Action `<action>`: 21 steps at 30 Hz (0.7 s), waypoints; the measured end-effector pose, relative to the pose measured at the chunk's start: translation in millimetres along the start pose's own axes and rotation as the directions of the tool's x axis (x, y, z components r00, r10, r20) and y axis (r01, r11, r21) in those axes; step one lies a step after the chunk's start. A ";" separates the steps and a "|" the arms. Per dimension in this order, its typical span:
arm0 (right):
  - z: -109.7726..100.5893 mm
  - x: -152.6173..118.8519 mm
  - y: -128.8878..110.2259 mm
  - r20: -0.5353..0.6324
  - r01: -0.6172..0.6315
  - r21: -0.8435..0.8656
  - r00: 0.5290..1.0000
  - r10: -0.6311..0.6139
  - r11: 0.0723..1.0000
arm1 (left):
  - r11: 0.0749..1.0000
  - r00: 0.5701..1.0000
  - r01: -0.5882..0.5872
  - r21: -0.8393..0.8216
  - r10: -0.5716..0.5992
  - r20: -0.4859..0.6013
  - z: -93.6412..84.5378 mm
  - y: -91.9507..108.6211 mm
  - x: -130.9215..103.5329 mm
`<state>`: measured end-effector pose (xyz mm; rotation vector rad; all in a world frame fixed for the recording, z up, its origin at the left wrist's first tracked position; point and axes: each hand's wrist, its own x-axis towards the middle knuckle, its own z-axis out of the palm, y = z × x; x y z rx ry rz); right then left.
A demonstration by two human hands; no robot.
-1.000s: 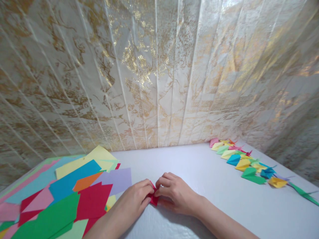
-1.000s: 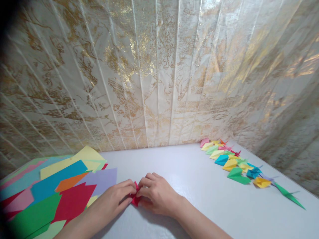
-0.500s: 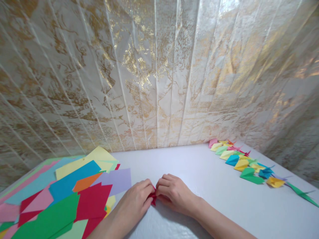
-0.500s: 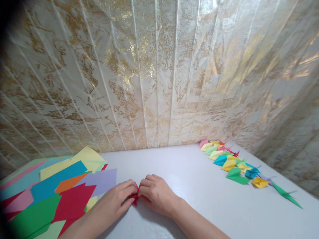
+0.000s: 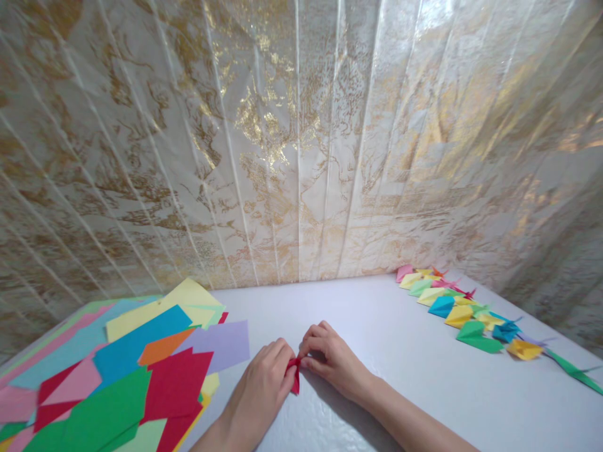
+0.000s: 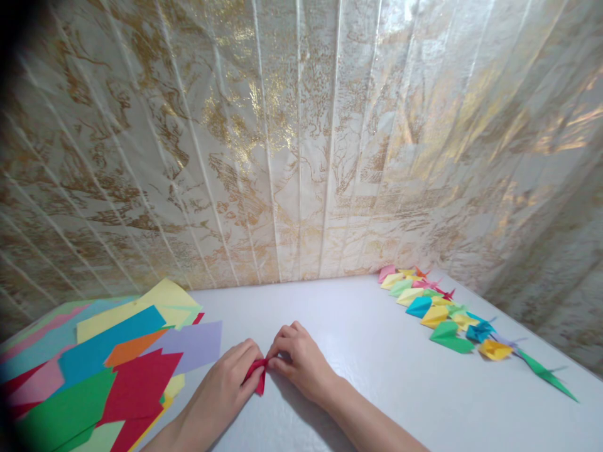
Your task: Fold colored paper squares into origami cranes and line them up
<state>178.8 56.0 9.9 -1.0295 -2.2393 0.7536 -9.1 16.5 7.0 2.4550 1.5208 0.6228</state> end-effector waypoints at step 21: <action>-1.8 0.0 -4.4 0.075 -0.183 0.145 0.982 0.174 0.972 | 0.984 0.996 0.086 -0.154 -0.081 0.040 4.2 5.7 0.8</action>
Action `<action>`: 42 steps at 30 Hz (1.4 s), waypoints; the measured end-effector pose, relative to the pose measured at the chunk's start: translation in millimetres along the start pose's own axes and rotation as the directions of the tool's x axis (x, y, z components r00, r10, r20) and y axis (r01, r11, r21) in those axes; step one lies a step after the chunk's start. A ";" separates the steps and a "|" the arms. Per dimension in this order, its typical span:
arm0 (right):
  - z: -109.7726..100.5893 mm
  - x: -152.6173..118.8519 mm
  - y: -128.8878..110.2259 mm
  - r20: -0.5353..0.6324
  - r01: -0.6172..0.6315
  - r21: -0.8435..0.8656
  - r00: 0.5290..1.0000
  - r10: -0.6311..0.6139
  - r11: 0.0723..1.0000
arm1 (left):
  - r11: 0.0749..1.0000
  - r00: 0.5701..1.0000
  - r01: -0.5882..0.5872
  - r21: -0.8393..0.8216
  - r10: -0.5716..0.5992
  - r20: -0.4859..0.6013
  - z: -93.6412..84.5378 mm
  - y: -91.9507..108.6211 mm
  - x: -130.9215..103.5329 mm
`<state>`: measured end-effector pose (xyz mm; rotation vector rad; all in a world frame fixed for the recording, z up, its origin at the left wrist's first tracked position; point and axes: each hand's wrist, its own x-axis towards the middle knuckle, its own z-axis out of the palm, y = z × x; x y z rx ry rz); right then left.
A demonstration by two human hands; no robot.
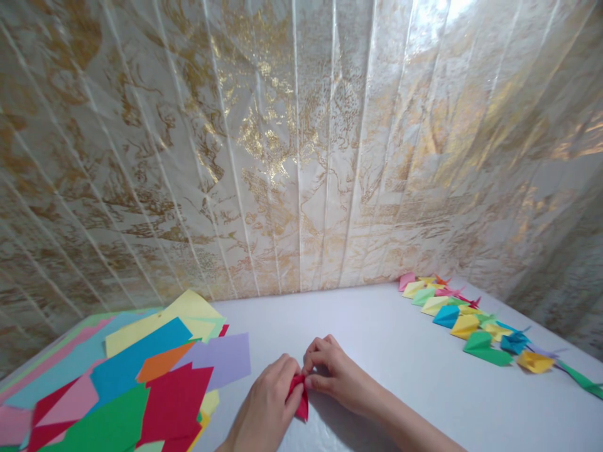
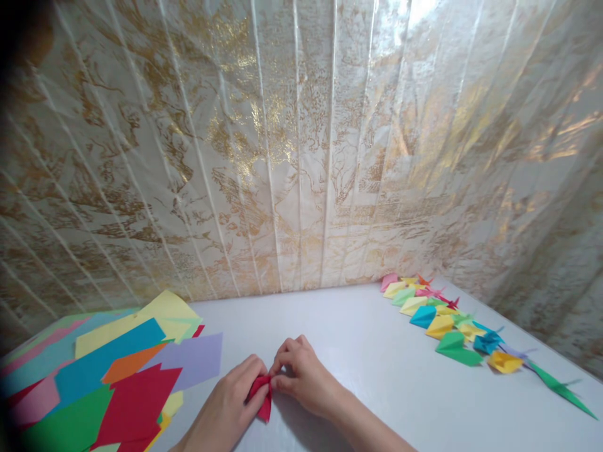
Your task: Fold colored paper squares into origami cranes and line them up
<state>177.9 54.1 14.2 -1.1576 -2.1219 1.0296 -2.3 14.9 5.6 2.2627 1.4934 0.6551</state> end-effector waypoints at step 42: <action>9.2 5.0 -3.9 -0.067 -0.052 -0.122 0.997 0.044 0.991 | 0.965 0.997 -0.007 -0.262 -0.013 -0.075 -1.0 -6.6 3.6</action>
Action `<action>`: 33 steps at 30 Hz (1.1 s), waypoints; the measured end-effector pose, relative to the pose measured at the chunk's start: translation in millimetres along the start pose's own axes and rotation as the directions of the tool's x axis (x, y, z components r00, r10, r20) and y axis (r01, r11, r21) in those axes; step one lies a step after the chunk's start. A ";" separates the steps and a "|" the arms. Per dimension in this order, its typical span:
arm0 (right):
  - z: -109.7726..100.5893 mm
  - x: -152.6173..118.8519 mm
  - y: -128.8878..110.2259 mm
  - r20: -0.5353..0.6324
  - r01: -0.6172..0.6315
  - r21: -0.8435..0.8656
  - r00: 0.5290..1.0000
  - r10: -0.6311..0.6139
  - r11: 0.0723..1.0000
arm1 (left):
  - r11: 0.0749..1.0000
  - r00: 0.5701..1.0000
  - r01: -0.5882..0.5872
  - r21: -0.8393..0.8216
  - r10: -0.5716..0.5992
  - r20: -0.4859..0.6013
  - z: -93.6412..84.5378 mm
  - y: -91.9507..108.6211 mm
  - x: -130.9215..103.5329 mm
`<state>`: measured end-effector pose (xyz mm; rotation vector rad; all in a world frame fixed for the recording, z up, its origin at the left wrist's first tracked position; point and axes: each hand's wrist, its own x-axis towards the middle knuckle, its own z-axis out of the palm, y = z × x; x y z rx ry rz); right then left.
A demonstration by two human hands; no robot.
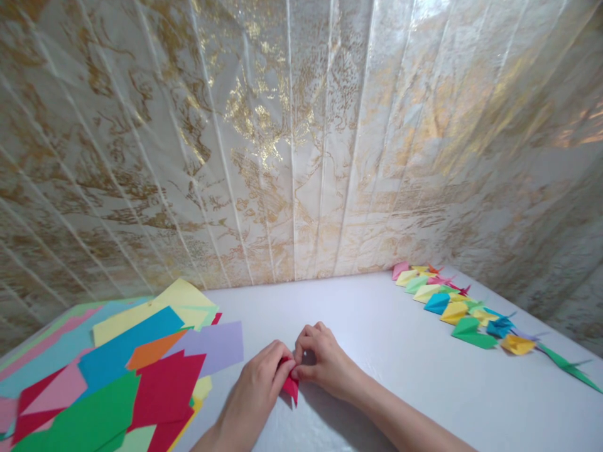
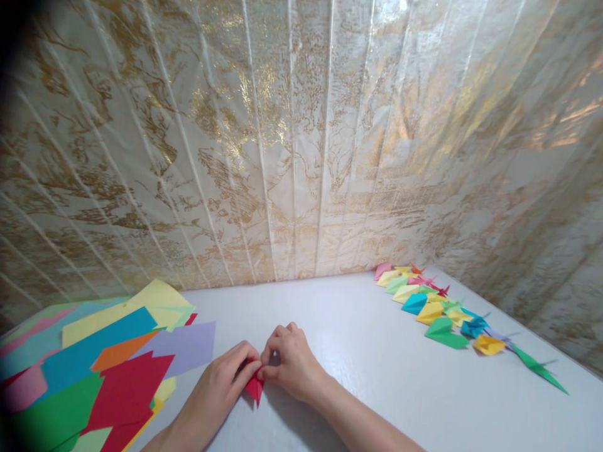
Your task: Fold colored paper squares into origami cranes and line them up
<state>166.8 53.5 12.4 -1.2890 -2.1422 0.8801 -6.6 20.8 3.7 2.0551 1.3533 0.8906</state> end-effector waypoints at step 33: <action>-5.0 -11.1 -10.2 -0.103 0.159 0.358 0.986 -0.131 0.920 | 0.522 0.897 0.442 -0.729 -0.281 0.342 15.6 -0.1 -0.3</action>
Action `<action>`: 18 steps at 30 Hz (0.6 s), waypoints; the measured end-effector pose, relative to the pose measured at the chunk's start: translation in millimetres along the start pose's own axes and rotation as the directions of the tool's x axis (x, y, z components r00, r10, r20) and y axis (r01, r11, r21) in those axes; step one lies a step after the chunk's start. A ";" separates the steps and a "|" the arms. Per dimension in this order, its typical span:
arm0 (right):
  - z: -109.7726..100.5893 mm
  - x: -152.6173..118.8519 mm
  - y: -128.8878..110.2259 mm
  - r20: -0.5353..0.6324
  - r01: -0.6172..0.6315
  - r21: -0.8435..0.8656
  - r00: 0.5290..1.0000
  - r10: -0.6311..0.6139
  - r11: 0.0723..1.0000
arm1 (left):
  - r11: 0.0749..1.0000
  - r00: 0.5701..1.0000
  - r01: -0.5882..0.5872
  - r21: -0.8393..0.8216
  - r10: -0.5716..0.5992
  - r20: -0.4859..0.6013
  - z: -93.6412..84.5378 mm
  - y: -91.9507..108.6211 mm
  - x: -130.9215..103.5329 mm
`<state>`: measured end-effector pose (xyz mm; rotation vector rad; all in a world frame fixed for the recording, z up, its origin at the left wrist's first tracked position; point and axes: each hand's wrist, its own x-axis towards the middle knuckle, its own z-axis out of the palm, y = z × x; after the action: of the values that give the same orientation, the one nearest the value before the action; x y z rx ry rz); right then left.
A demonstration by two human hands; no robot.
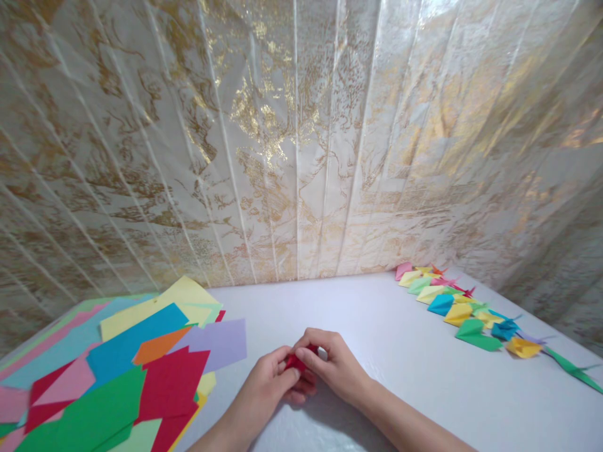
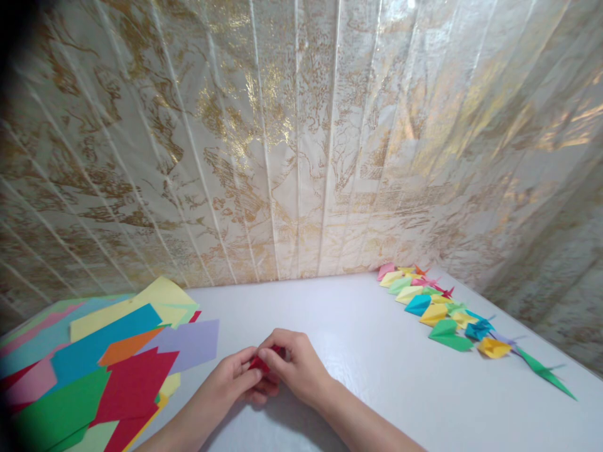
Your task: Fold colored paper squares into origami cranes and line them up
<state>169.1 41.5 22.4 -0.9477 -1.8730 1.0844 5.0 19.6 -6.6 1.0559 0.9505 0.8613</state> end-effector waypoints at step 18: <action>0.7 1.6 4.8 -0.101 -0.106 0.260 0.986 0.136 0.960 | 0.991 0.992 -0.053 0.124 0.066 -0.108 1.1 11.2 -8.3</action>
<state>168.9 44.4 18.2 -0.9636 -1.5535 1.2783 1.8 14.6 6.1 1.1537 1.0811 0.9295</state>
